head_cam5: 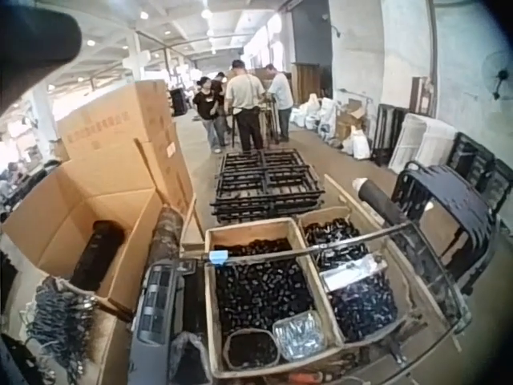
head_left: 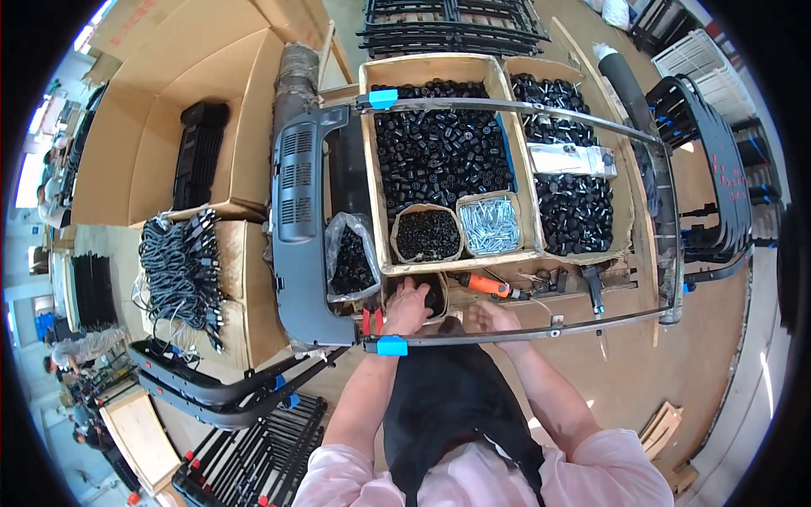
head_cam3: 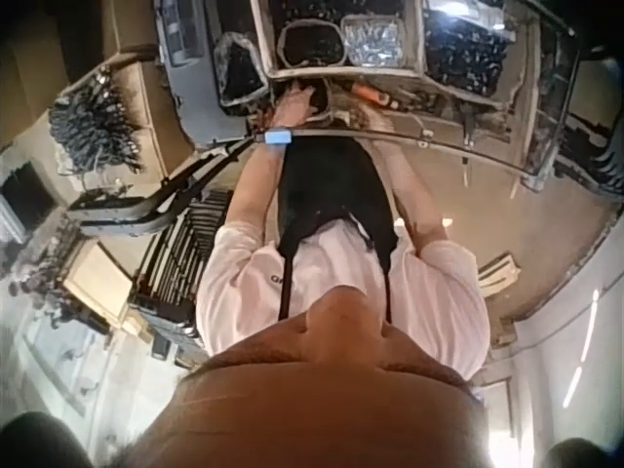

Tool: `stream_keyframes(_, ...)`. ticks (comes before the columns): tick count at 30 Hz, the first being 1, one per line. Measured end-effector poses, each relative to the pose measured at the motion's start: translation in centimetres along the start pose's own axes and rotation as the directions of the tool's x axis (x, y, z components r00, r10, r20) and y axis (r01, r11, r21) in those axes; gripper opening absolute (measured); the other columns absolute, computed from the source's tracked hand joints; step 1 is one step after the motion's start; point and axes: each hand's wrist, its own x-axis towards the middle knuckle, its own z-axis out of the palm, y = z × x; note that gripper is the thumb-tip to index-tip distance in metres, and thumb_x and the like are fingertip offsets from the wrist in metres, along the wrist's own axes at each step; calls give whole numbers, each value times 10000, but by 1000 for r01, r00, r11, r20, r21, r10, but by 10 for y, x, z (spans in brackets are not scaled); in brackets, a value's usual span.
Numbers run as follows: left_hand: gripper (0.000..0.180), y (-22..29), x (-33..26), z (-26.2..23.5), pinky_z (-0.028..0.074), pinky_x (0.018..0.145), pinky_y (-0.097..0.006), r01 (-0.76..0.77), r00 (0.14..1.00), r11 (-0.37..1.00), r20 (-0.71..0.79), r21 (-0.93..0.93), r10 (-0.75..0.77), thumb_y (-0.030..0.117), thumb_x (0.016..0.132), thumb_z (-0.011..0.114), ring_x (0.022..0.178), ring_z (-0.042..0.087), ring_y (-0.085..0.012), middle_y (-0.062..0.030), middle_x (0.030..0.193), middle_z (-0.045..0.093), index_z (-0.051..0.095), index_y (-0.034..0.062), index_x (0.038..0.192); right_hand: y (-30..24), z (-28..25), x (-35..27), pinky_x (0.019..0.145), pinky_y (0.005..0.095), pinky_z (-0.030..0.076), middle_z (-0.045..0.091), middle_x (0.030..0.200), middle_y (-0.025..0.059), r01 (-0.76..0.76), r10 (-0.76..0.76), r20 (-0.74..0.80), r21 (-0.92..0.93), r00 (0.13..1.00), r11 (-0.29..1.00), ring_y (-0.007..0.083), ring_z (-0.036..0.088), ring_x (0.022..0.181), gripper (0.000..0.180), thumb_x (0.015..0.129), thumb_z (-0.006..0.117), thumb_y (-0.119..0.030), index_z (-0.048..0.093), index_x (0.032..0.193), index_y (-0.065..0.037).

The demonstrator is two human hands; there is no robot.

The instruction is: Assemble plastic components onto a metal frame using a power screwdriver.

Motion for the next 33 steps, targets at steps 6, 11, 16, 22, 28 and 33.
stream_keyframes(6,384,-12,11,11,524,982,-536,-66,995,996,78,68,60,188,847,768,1197,617,-444,-246,1259,626,617,69,1179,3,44,82,661,391,590,702,952,148,13,104,-288,378,952,926,270,699,824,349,1020,674,-334,607,1194,-39)
stream_keyframes(11,256,-30,25,29,512,965,-548,-133,991,951,-65,-279,119,170,945,623,1139,624,-475,-272,1175,646,604,15,1148,14,22,117,629,354,577,696,951,95,209,9,-476,404,879,891,234,673,778,261,984,710,-324,641,1114,-108)
stream_keyframes(16,403,-22,22,17,488,981,-550,22,1000,854,23,-519,-12,325,1038,487,1155,609,-496,-308,1224,645,552,-7,1258,-9,-12,68,475,245,417,688,862,34,220,-132,-223,439,966,871,170,628,659,205,970,679,-354,646,992,-153)
stream_keyframes(22,392,-30,21,14,508,933,-540,-100,989,832,-149,-546,21,360,1055,509,1078,649,-466,-254,1125,702,646,22,1199,-16,-24,0,449,263,433,704,861,43,274,-250,-115,457,961,846,194,647,660,183,999,626,-318,654,1016,-139)
stream_keyframes(28,430,-31,22,16,513,910,-526,-121,991,874,-105,-471,81,401,1054,531,1041,662,-450,-251,1055,713,689,2,1030,30,-13,-59,700,350,589,717,1086,43,357,-263,-252,491,931,795,205,704,945,193,1010,653,-239,664,1198,-197)
stream_keyframes(33,440,-58,25,39,537,704,-476,-176,962,812,-273,-557,21,412,1081,481,845,695,-365,-180,910,712,668,20,1009,47,17,-116,832,412,583,700,1156,50,187,-153,-109,501,982,845,240,682,1034,297,998,647,-211,614,1293,-193)
